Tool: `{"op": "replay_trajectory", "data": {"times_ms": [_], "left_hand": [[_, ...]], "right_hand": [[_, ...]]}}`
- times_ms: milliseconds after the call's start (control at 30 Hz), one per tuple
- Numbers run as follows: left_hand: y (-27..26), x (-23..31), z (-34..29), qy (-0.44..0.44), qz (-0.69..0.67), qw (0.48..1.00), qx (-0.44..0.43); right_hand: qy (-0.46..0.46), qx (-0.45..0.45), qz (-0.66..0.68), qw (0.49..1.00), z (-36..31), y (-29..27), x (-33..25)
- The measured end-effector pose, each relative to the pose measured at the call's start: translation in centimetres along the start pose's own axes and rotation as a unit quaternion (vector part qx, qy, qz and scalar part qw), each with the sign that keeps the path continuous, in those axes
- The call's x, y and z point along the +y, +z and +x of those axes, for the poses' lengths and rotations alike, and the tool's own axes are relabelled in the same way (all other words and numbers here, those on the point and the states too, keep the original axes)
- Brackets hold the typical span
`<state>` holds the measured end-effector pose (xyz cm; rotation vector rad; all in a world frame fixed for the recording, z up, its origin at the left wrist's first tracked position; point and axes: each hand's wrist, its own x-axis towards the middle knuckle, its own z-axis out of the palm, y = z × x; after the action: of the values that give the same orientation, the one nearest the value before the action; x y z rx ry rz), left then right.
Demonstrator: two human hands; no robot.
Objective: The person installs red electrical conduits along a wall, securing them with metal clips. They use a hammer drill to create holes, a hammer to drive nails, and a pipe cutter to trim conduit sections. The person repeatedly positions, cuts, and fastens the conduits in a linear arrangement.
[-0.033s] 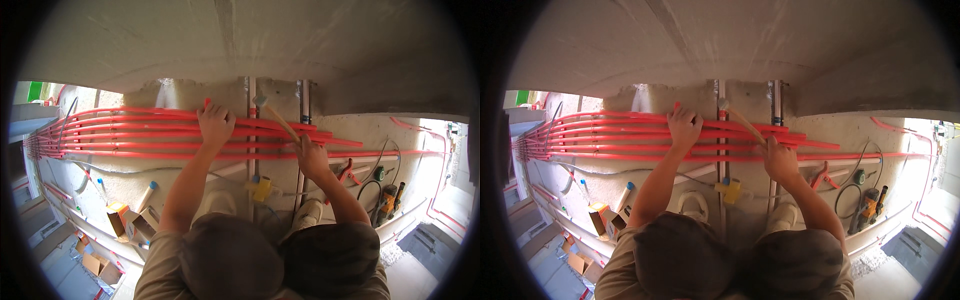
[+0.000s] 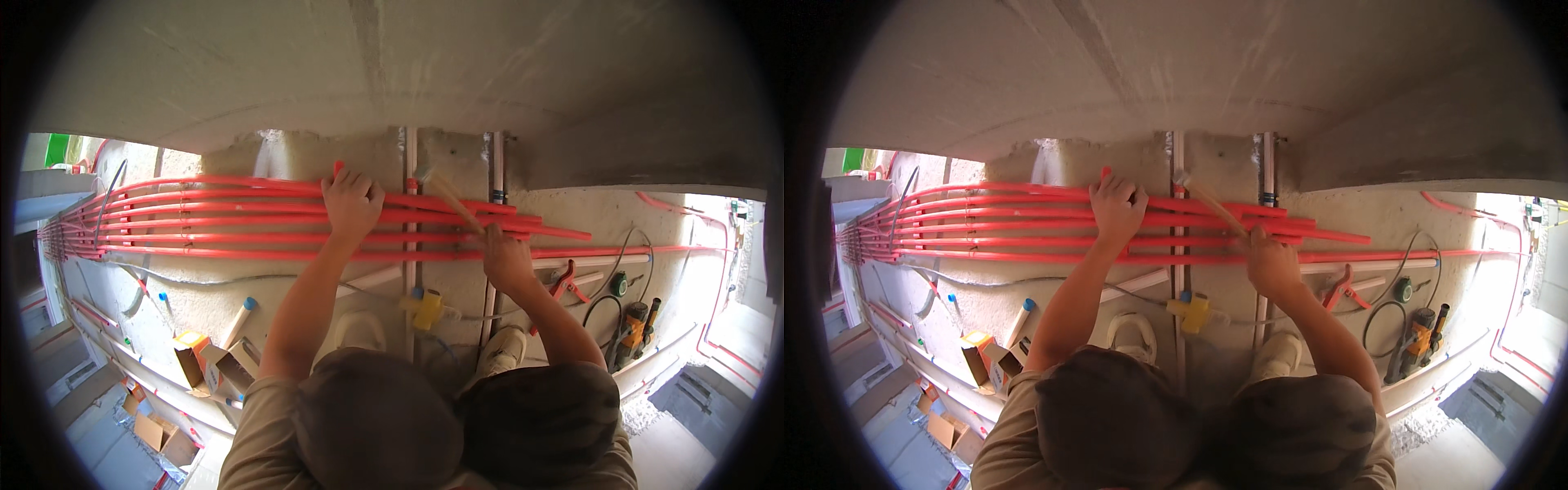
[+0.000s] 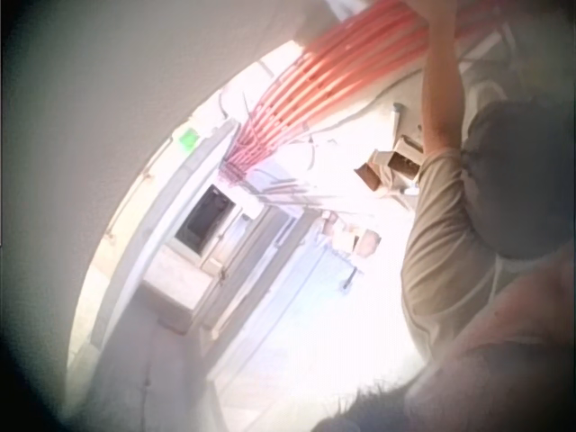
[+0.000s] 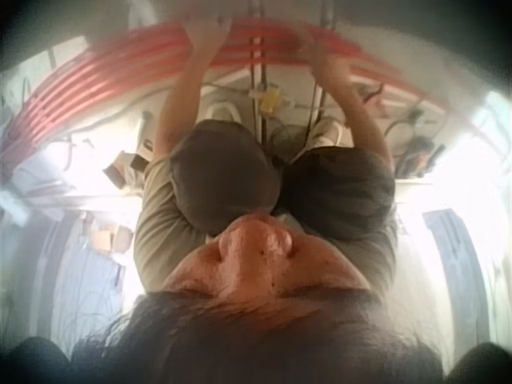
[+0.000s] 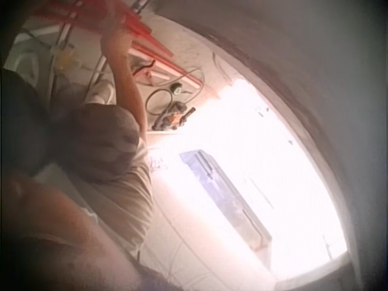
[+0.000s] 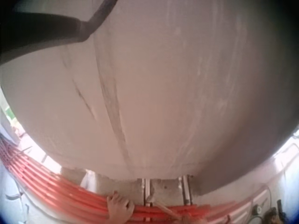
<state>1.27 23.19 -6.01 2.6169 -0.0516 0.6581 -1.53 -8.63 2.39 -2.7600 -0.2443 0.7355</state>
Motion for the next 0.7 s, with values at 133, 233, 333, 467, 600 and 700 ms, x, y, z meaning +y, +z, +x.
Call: {"op": "replay_trajectory", "data": {"times_ms": [133,233,333,467,600,700], "left_hand": [[0.0,0.1,-0.1,0.000,0.010,1.000,0.000],[-0.1,0.1,-0.2,-0.016,0.005,1.000,-0.022],[-0.2,0.1,-0.3,-0.020,0.007,0.999,-0.025],[-0.3,0.2,-0.4,-0.026,-0.004,0.999,-0.031],[-0.3,0.2,-0.2,-0.030,0.008,0.999,-0.032],[-0.2,0.2,0.0,0.006,0.026,1.000,-0.002]], "right_hand": [[-0.078,0.057,-0.066,0.993,-0.7,0.1,0.1],[-0.026,0.051,0.028,0.998,-0.6,-0.1,0.0],[0.028,-0.032,-0.001,0.999,0.2,-0.3,0.2],[-0.048,0.021,-0.077,0.996,0.8,-0.5,0.9],[-0.035,0.004,-0.016,0.999,0.9,-0.3,1.7],[-0.036,0.029,-0.050,0.998,0.9,-0.4,1.8]]}}
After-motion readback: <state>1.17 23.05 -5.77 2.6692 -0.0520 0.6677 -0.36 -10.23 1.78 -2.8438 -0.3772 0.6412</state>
